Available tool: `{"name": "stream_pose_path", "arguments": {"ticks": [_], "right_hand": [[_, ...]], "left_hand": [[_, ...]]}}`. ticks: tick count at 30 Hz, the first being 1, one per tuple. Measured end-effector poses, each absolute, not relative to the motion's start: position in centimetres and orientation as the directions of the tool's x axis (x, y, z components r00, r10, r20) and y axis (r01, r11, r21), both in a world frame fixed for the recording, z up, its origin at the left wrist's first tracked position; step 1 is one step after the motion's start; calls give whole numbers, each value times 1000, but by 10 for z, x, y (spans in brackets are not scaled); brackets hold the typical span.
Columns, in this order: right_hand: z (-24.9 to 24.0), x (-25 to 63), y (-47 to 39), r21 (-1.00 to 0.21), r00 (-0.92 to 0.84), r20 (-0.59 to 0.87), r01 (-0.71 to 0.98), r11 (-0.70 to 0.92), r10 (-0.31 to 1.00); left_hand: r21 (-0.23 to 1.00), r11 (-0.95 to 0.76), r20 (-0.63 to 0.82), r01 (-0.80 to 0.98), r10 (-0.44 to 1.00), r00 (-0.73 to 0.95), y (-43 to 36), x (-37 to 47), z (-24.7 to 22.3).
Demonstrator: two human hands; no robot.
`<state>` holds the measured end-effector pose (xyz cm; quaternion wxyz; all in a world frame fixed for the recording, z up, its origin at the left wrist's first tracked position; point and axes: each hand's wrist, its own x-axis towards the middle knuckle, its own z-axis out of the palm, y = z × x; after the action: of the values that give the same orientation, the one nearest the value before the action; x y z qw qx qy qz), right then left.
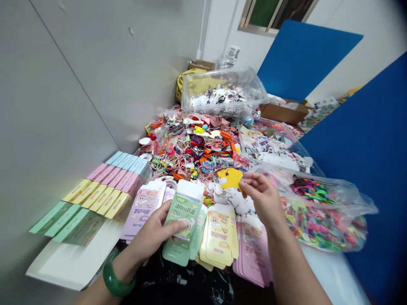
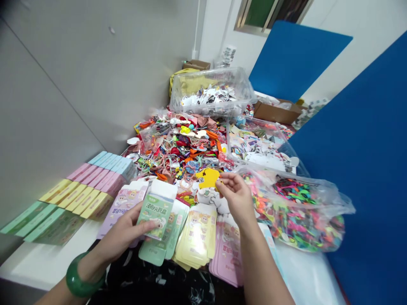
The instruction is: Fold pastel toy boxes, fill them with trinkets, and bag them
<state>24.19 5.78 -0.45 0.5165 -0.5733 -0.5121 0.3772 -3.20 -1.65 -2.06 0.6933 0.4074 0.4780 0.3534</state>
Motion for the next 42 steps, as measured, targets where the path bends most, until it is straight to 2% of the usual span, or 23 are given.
{"name": "stream_pose_path", "arguments": {"ticks": [3, 7, 9, 14, 19, 22, 25, 29, 32, 36, 39, 42], "right_hand": [[31, 231, 38, -952, 14, 191, 246, 182, 981], [58, 211, 20, -819, -181, 315, 445, 363, 932], [60, 203, 18, -768, -236, 316, 505, 394, 919], [60, 202, 16, -730, -285, 264, 565, 384, 921], [63, 195, 12, -649, -433, 194, 616, 446, 880], [61, 183, 8, -601, -449, 245, 626, 498, 859], [61, 178, 5, -555, -434, 346, 620, 555, 832], [58, 192, 13, -534, -289, 461, 665, 523, 839], [39, 204, 31, -546, -211, 371, 738, 396, 904], [-1, 206, 55, -440, -211, 68, 871, 219, 975], [-23, 200, 65, -343, -215, -40, 920, 189, 976], [-34, 193, 69, -326, -257, -72, 919, 221, 964]], "left_hand": [[912, 403, -356, -78, 871, 339, -15, -30, -23], [929, 356, -295, -96, 874, 387, -15, -21, -25], [935, 338, -272, -104, 876, 399, -15, -17, -26], [932, 339, -262, -130, 875, 406, -16, -15, -29], [942, 314, -242, -118, 879, 410, -16, -15, -29], [962, 249, -188, -115, 902, 389, -14, -10, -27], [954, 255, -185, -159, 916, 356, -13, -9, -26], [921, 244, -189, -304, 962, 197, -13, -21, -32], [904, 131, -129, -408, 991, 32, -13, -34, -36], [938, 36, -67, -344, 994, -81, -14, -40, -33], [972, 28, -53, -235, 994, -100, -16, -39, -29], [971, 11, -44, -240, 990, -132, -16, -42, -30]]}}
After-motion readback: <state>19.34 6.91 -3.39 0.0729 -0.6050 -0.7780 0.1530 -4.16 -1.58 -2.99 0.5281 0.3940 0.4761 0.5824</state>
